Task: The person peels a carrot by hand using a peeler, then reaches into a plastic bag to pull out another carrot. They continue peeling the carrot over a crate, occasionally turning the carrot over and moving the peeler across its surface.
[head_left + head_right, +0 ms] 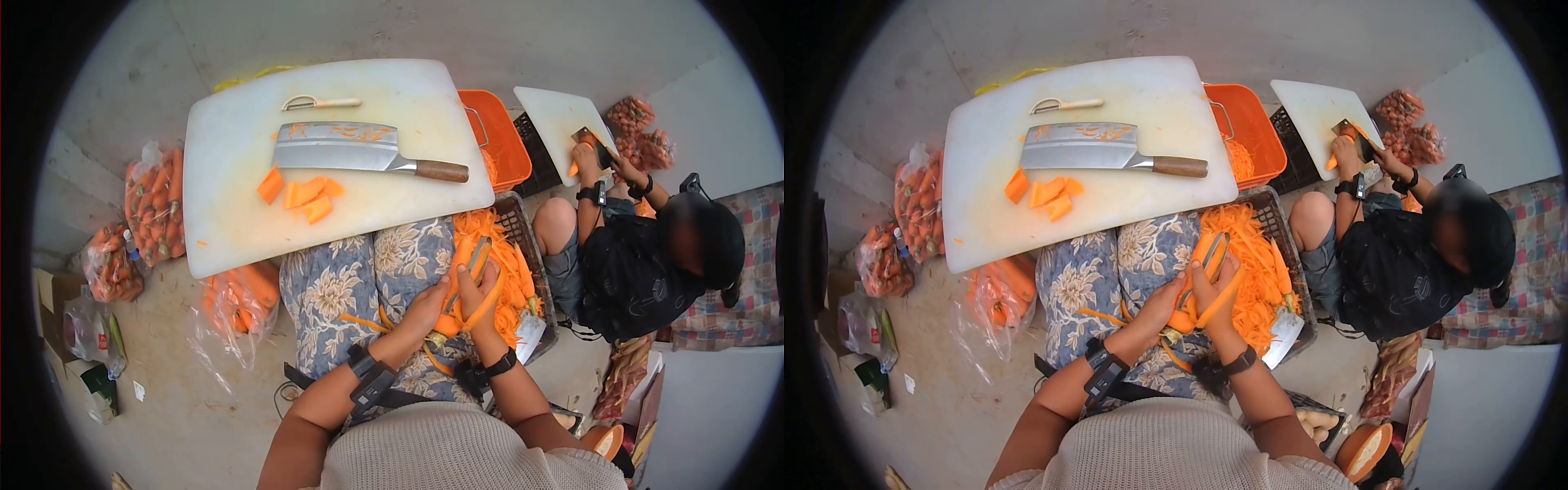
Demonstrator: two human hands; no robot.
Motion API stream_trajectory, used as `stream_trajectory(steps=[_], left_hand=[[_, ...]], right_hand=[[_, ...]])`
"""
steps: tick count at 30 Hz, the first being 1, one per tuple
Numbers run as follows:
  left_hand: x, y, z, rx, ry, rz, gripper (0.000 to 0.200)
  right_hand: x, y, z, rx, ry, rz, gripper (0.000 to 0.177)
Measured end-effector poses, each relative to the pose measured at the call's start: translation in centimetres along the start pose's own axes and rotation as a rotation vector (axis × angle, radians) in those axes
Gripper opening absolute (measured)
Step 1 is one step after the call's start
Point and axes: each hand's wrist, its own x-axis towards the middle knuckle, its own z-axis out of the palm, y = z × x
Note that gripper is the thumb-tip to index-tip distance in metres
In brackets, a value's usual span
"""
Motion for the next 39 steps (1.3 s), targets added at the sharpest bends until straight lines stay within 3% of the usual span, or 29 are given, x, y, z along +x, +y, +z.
stream_trajectory(steps=[15,21,24,26,31,33,36,39], left_hand=[[-0.4,0.4,0.2,-0.011,-0.044,-0.031,0.047],[-0.1,-0.1,-0.1,0.046,-0.012,-0.012,0.047],[0.0,-0.8,-0.6,0.132,-0.022,0.000,0.048],[-0.4,-0.6,-0.3,0.130,-0.012,-0.022,0.048],[-0.9,0.5,0.2,0.050,-0.038,-0.067,0.049],[-1.2,1.1,0.4,0.006,-0.070,-0.124,0.049],[-1.4,1.2,0.6,-0.007,-0.067,-0.129,0.050],[-1.3,1.0,0.6,0.012,-0.077,-0.124,0.051]], right_hand=[[1.4,1.3,0.1,0.051,-0.034,0.029,0.036],[1.9,1.7,0.2,0.099,0.003,-0.015,0.025],[2.9,1.8,-0.2,0.219,-0.054,0.051,0.020],[4.0,2.9,0.1,0.447,0.027,0.201,0.019],[5.7,4.7,0.6,0.259,0.084,0.116,0.023],[6.0,3.5,0.2,0.169,-0.048,0.205,0.017],[6.9,5.6,0.5,0.335,-0.030,0.272,0.019],[7.2,6.0,0.3,0.291,-0.055,0.364,0.020]])
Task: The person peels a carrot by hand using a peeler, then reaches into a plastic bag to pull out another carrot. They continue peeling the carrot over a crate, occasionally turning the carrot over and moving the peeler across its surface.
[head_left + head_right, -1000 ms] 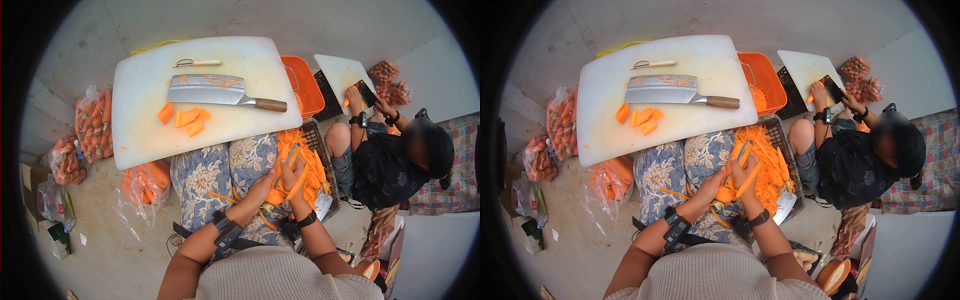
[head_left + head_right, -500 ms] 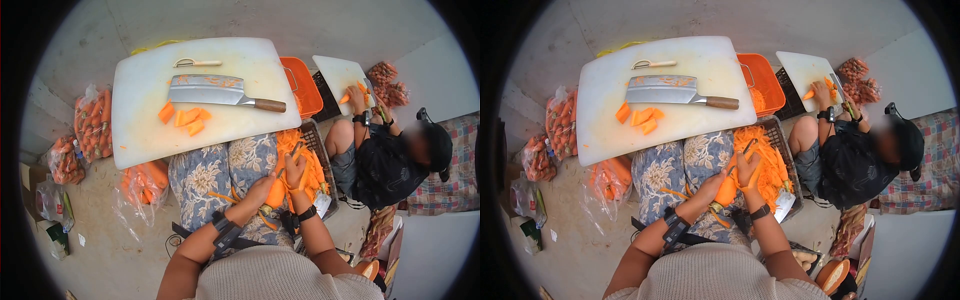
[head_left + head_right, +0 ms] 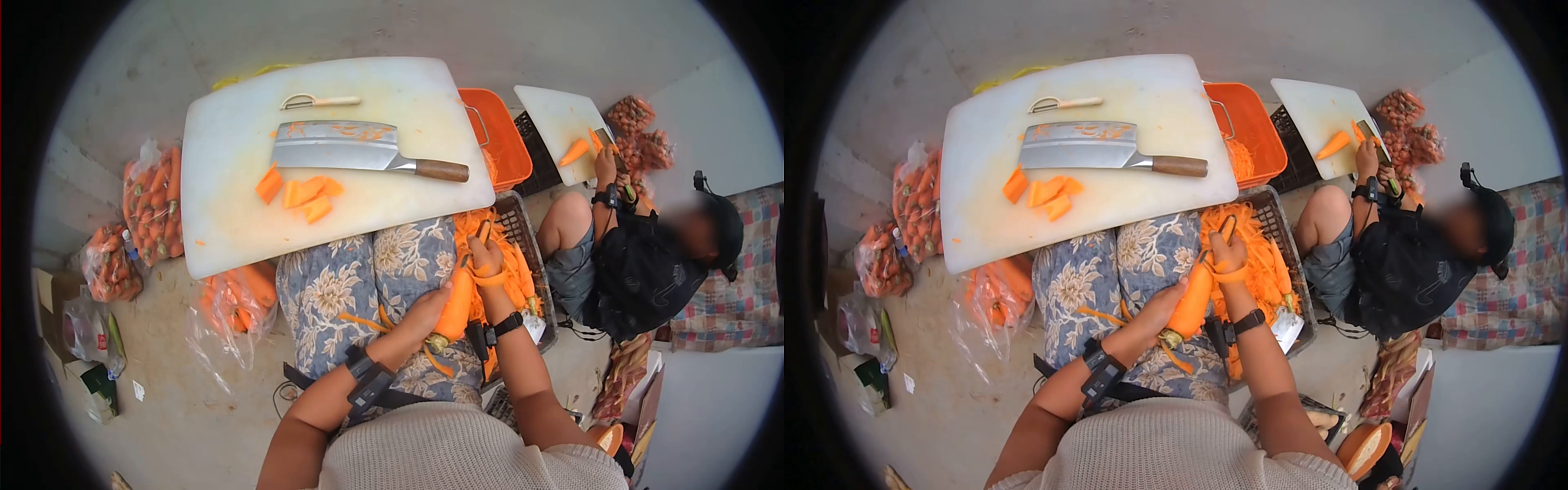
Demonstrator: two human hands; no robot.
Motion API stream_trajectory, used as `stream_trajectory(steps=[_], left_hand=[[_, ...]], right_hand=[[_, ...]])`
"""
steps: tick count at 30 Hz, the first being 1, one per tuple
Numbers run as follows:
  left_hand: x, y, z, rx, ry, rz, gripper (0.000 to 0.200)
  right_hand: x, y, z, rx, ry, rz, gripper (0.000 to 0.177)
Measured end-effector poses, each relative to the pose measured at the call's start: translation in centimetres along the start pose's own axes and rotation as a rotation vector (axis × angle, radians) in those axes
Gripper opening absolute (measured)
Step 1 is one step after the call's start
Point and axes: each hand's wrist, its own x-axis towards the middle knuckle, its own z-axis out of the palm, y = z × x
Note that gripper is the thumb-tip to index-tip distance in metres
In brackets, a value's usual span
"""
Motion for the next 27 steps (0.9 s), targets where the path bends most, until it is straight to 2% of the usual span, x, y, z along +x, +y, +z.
stream_trajectory(steps=[4,6,7,9,12,15,19,21,23,24,26,27], left_hand=[[-0.1,0.1,0.3,0.003,0.015,0.012,0.051],[0.0,-0.1,0.1,0.005,-0.001,0.027,0.051],[0.0,-0.1,0.0,0.008,-0.001,0.030,0.051],[-0.1,-0.1,0.0,0.025,0.004,0.036,0.051],[-0.2,0.0,0.1,0.026,0.009,0.035,0.050],[-0.1,-0.2,0.1,-0.027,-0.002,0.017,0.050],[-0.6,-0.1,-0.7,0.063,-0.068,0.000,0.050],[-0.8,-0.5,-1.2,0.165,-0.058,-0.035,0.051],[-0.8,-0.3,-1.6,0.131,-0.079,-0.042,0.052],[-0.9,-0.4,-1.7,0.091,-0.101,-0.062,0.053],[-1.2,0.0,-1.5,0.013,-0.106,-0.065,0.054],[-1.2,0.3,-1.5,-0.058,-0.115,-0.070,0.055]], right_hand=[[1.4,0.9,-0.2,-0.062,0.046,-0.006,0.031],[1.6,0.8,-0.3,0.012,0.003,0.133,0.037],[1.6,0.7,-0.2,0.014,0.001,0.130,0.037],[1.6,0.5,-0.1,0.087,-0.034,0.274,0.024],[1.4,0.0,-0.2,0.179,-0.115,0.301,0.024],[1.9,0.1,-0.1,0.145,-0.118,0.351,0.022],[3.3,1.6,-1.3,0.232,-0.077,0.289,0.021],[3.1,3.0,-3.2,0.168,-0.001,0.359,0.021],[3.5,7.2,-5.0,0.455,0.013,0.496,0.020],[2.6,7.7,-5.7,0.449,0.007,0.498,0.020],[0.7,8.1,-6.9,0.779,0.111,0.858,0.022],[-0.1,8.4,-7.1,0.780,0.117,0.862,0.022]])
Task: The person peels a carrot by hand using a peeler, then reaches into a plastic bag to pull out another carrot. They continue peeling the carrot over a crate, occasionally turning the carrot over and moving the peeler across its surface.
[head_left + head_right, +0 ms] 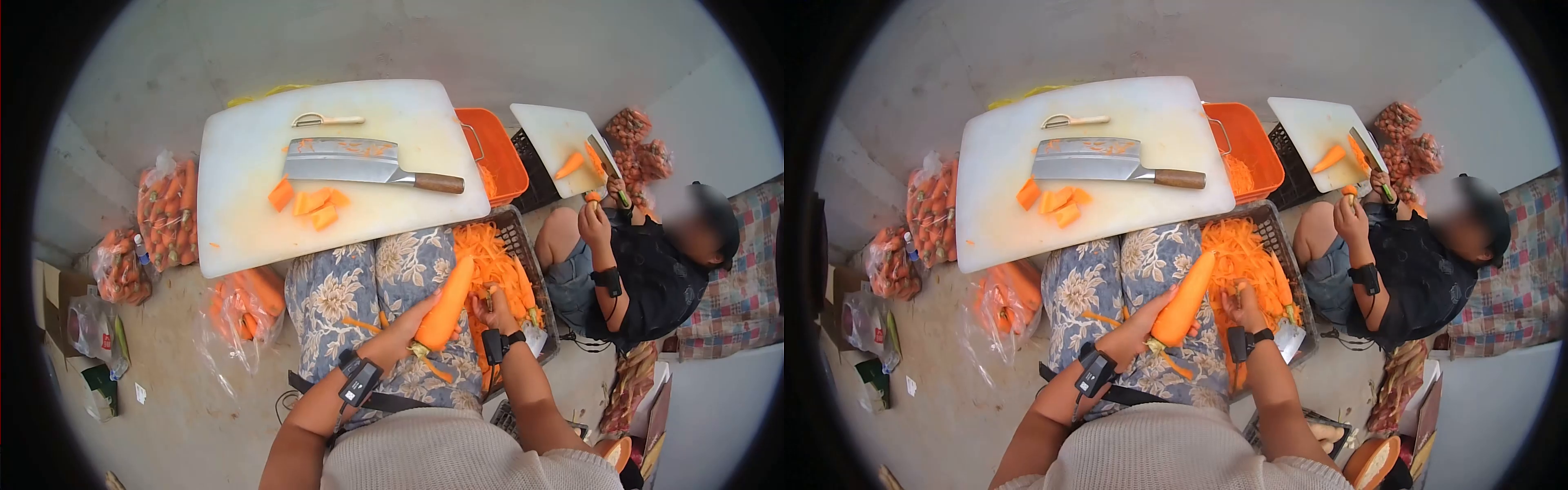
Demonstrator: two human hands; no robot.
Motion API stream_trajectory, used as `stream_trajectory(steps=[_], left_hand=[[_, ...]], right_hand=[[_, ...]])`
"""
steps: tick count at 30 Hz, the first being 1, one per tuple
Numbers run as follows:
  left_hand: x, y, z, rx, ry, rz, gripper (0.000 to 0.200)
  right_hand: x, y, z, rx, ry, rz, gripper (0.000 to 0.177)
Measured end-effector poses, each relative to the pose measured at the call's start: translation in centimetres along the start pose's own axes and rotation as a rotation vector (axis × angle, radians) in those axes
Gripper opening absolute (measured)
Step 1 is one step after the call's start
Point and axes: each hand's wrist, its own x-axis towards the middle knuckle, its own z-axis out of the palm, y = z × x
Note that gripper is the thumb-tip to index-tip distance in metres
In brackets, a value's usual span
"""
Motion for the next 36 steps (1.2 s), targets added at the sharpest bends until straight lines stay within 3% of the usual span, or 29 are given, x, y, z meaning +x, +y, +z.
stream_trajectory(steps=[3,4,6,7,9,10,12,14,16,21,24,26,30,33,35,36], left_hand=[[0.5,-0.2,-0.6,-0.101,-0.004,-0.041,0.055],[0.6,-0.3,-0.6,-0.145,0.011,-0.053,0.055],[0.6,-0.6,-0.3,-0.143,-0.004,-0.034,0.053],[0.7,-0.7,0.1,-0.162,-0.012,-0.015,0.052],[1.2,-1.2,0.8,-0.183,-0.020,0.003,0.051],[1.4,-1.5,1.1,-0.177,0.053,0.054,0.050],[1.6,-1.6,1.5,-0.174,0.128,0.105,0.048],[1.4,-1.2,1.9,-0.248,0.135,0.108,0.044],[1.5,-1.2,1.9,-0.207,0.159,0.130,0.044],[1.4,-0.2,2.6,-0.052,0.155,0.201,0.047],[2.5,-1.0,1.2,0.020,0.250,0.141,0.044],[2.7,-2.3,0.5,0.152,0.225,0.102,0.044],[3.4,-2.9,0.3,0.142,0.292,0.172,0.044],[2.7,-1.0,0.6,0.116,0.244,0.067,0.045],[2.3,-0.4,1.0,0.100,0.226,0.053,0.046],[2.2,-0.2,1.1,0.087,0.211,0.045,0.047]], right_hand=[[-3.6,2.0,0.2,-0.093,-0.015,-0.255,0.018],[-5.1,2.5,0.7,-0.085,-0.009,-0.250,0.018],[-8.0,3.2,1.8,-0.166,-0.129,-0.463,0.016],[-9.8,3.6,2.8,-0.162,-0.124,-0.460,0.016],[-13.3,4.7,5.1,-0.332,-0.163,-0.757,0.021],[-14.9,5.4,6.2,-0.333,-0.159,-0.754,0.021],[-16.8,6.9,8.0,-0.551,-0.192,-1.098,0.029],[-15.4,7.8,8.0,-0.681,-0.199,-1.121,0.030],[-14.5,8.7,8.3,-0.964,-0.144,-1.341,0.034],[-14.9,8.0,9.3,-0.996,-0.179,-1.280,0.033],[-11.8,6.8,8.7,-1.038,-0.094,-1.392,0.027],[-7.9,4.5,7.2,-0.765,-0.023,-1.110,0.017],[-6.7,2.8,9.1,-0.705,-0.056,-0.975,0.016],[-6.0,2.4,9.7,-0.721,-0.056,-0.997,0.018],[-5.8,1.8,10.2,-0.598,-0.056,-0.792,0.018],[-5.4,1.4,10.2,-0.598,-0.053,-0.790,0.018]])
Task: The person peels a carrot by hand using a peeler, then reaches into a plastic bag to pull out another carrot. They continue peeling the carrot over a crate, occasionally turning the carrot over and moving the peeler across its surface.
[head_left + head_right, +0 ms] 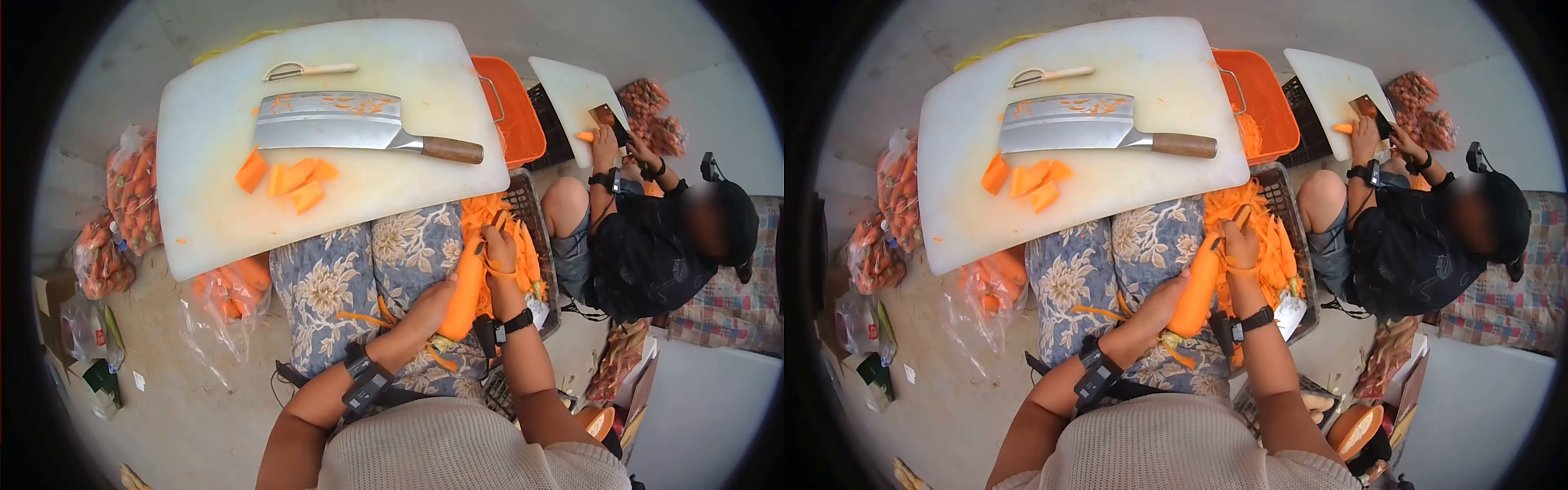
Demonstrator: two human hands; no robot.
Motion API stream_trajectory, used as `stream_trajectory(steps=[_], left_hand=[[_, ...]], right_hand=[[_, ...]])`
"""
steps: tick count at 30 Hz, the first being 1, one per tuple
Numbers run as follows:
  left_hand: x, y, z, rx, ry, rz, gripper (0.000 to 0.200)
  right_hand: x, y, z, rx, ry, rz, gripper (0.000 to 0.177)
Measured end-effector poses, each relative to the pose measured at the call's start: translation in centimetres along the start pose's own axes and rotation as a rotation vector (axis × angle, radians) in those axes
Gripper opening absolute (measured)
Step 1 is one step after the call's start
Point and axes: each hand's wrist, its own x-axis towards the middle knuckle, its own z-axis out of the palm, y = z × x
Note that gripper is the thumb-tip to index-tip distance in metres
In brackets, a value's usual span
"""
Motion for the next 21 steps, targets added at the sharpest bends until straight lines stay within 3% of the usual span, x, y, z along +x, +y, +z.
stream_trajectory(steps=[4,6,7,8,10,13,17,21], left_hand=[[-0.4,0.5,-0.3,-0.027,-0.049,-0.065,0.048],[-0.2,0.2,-1.0,0.026,-0.163,-0.063,0.049],[-0.2,0.1,-1.3,0.025,-0.162,-0.062,0.049],[-0.1,0.1,-1.5,-0.021,-0.170,-0.082,0.050],[-0.2,-0.1,-1.6,-0.080,-0.170,-0.106,0.051],[-0.2,0.4,-1.9,-0.190,-0.197,-0.130,0.053],[-0.4,0.6,-1.8,-0.286,-0.192,-0.174,0.056],[-0.1,0.1,-1.9,-0.294,-0.163,-0.112,0.057]], right_hand=[[3.0,1.8,-1.6,-0.180,0.184,0.068,0.021],[3.8,3.9,-2.5,-0.508,0.168,-0.111,0.025],[4.0,5.7,-3.4,-0.329,0.029,0.015,0.025],[2.8,5.4,-3.2,-0.330,0.022,0.012,0.025],[-0.3,5.2,-3.4,0.279,-0.146,0.457,0.022],[-0.8,7.1,-4.4,0.399,-0.133,0.543,0.016],[-1.8,4.5,-4.5,0.454,-0.029,0.542,0.015],[-6.9,-3.3,-1.3,0.376,0.019,0.243,0.019]])
